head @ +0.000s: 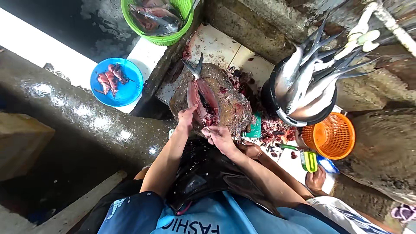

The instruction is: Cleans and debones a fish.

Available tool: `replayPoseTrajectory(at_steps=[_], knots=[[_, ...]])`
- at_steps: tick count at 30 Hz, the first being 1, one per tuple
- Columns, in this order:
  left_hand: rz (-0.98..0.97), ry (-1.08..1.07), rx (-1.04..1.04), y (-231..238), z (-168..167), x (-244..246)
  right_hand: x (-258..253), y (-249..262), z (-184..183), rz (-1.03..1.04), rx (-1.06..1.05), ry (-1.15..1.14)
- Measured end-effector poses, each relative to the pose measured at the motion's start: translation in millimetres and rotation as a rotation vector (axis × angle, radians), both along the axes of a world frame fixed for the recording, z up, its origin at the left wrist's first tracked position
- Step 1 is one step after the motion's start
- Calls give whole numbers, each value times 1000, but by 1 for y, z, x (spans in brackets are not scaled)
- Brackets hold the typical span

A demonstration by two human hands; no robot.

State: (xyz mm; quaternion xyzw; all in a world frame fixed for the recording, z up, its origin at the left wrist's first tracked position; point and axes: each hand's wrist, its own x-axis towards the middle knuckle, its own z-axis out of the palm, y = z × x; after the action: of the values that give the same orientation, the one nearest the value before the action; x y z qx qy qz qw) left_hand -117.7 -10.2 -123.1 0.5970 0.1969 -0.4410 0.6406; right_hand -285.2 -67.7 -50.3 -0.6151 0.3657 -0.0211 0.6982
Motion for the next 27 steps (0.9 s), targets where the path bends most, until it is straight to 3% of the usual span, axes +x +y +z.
replayPoseTrajectory(at_steps=[3, 7, 15, 21, 27], knots=[[95, -42, 112, -9, 13, -1, -18, -1, -4, 103, -143, -2], [132, -61, 163, -9, 15, -4, -43, -5, -8, 164, -114, 0], [138, -84, 97, -10, 15, -7, -73, -16, -25, 231, -178, 1], [-270, -216, -91, 32, 15, -12, -92, -28, -36, 282, -292, -91], [-226, -141, -183, 36, 20, -8, -106, -35, -45, 322, -461, -146]])
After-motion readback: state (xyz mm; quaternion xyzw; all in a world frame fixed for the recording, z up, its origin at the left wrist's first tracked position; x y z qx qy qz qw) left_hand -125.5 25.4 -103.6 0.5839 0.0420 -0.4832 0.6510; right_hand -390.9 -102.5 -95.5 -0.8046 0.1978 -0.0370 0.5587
